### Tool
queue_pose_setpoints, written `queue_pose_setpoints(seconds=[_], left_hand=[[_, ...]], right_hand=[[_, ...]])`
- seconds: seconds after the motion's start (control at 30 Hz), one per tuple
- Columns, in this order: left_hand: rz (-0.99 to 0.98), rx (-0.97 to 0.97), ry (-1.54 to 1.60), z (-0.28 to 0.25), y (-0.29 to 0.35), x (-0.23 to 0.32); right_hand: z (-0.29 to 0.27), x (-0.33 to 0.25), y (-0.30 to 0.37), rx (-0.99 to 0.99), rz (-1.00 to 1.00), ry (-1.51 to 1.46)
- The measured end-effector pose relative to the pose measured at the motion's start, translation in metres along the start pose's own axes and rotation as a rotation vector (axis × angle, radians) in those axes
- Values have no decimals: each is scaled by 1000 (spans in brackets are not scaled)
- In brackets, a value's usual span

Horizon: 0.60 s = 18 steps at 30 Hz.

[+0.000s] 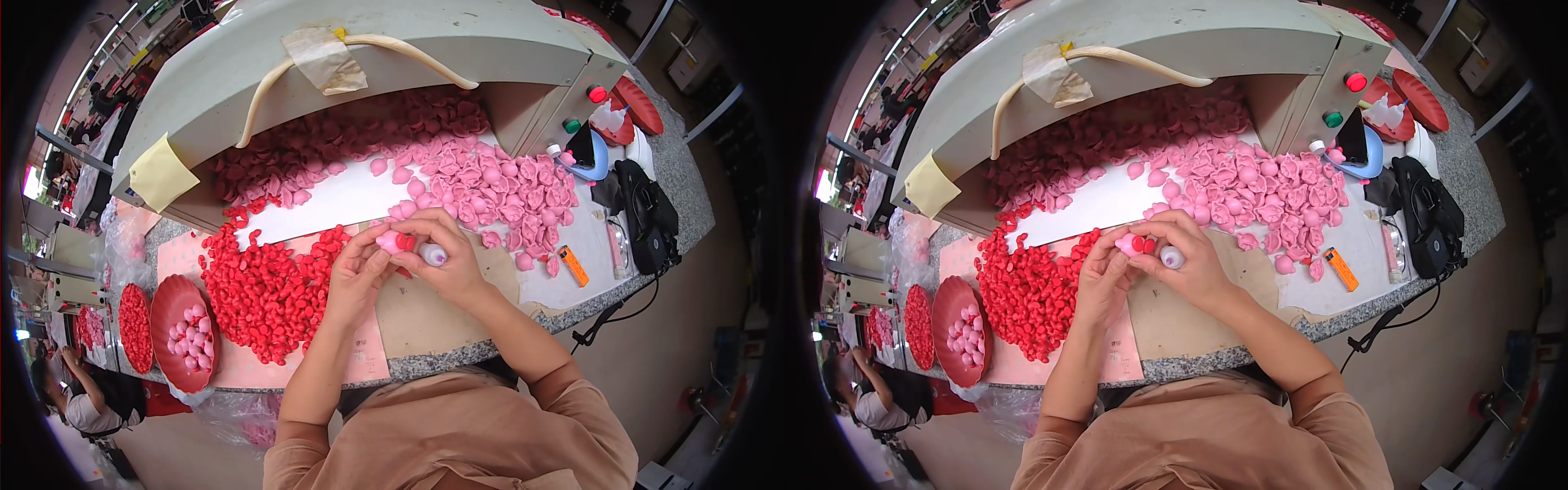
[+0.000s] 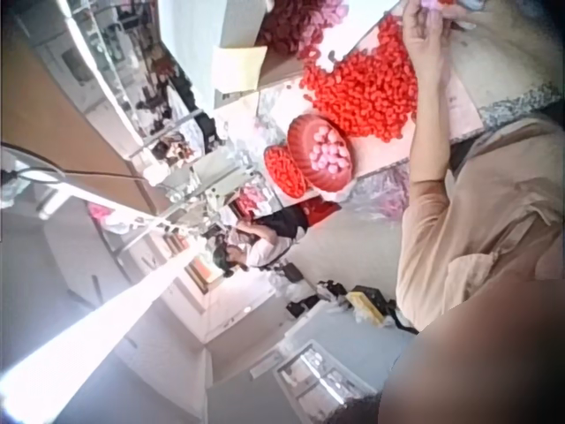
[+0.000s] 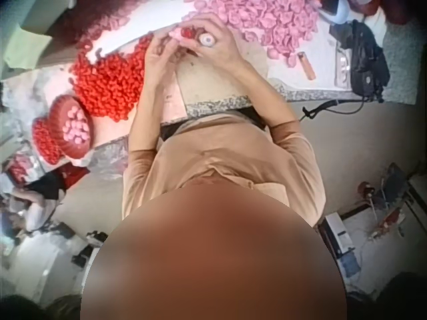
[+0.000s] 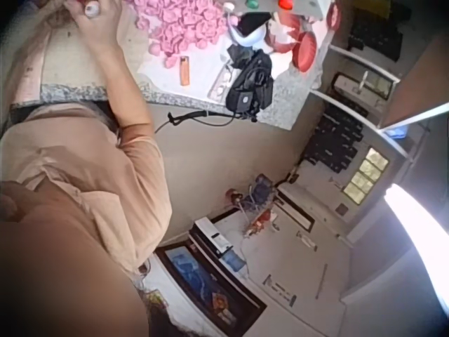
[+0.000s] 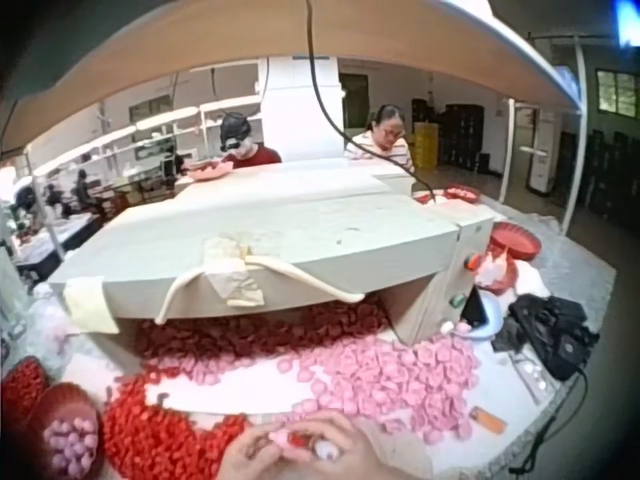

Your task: Sorting and handling small red and pink toy parts at a workbench.

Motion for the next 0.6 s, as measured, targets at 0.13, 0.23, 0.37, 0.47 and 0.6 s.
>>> queue_pose_setpoints(seconds=[0.13, 0.23, 0.37, 0.47, 0.6], left_hand=[[7, -1, 78, 2, -1, -4], [45, -32, 70, 2, 0, -6], [139, -35, -20, 4, 2, -3], [134, 23, -46, 0, 3, -6], [187, 21, -3, 3, 4, -3]], right_hand=[[-2, 10, 1, 7, 24, 18], [-2, 1, -1, -9, 6, 41], [-2, -8, 0, -26, -80, 133], [-3, -12, 1, -9, -115, 135], [-3, -16, 2, 15, -144, 150]])
Point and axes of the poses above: each hand's wrist, its own y-axis away from the middle knuckle, its own z-axis out of the palm, x = y × z, the point moved 9 cm from there along -y, towards the middle knuckle, and after that the axes turned 5 degrees about -x, right-handed, at the moved point
